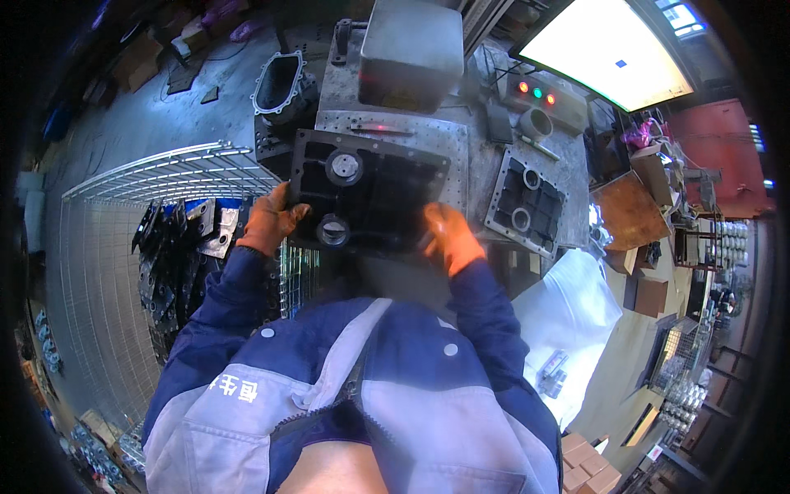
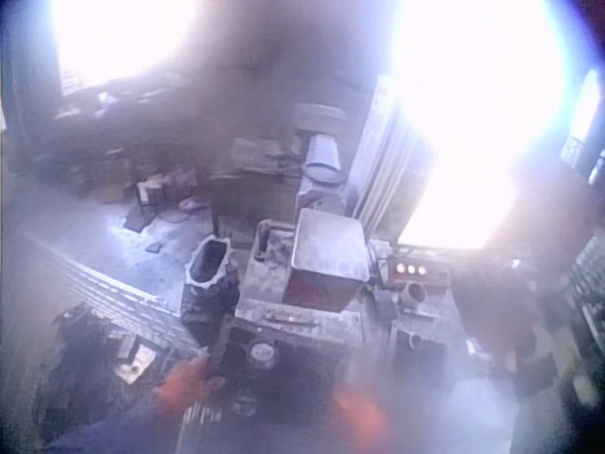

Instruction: The person repeatedly picks dark metal engine parts from a wire mesh bin, places them on a workbench, and then moves them into a white cardboard box. The cycle of picking, placing, and boxing continues throughout the clip.

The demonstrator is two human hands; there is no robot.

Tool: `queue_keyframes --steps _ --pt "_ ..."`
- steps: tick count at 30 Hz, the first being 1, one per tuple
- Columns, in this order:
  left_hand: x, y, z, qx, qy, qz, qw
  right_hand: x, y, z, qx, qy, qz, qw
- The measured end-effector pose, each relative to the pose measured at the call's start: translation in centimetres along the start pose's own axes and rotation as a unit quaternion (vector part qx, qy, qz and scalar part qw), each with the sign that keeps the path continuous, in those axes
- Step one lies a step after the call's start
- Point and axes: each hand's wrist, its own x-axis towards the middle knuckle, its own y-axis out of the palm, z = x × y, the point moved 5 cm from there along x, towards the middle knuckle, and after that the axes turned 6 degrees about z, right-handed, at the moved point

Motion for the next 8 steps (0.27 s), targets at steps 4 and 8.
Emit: queue_keyframes --steps 4,8 --pt "5.3 2.3 1.9 0.005 -0.061 0.04 0.997 5.2 -2.2 -0.3 0.002 0.021 -0.03 0.999" --pt "7.8 2.8 0.2 0.203 -0.124 0.134 0.962 10.8 -4.1 -1.3 -0.37 -0.03 0.109 0.922"
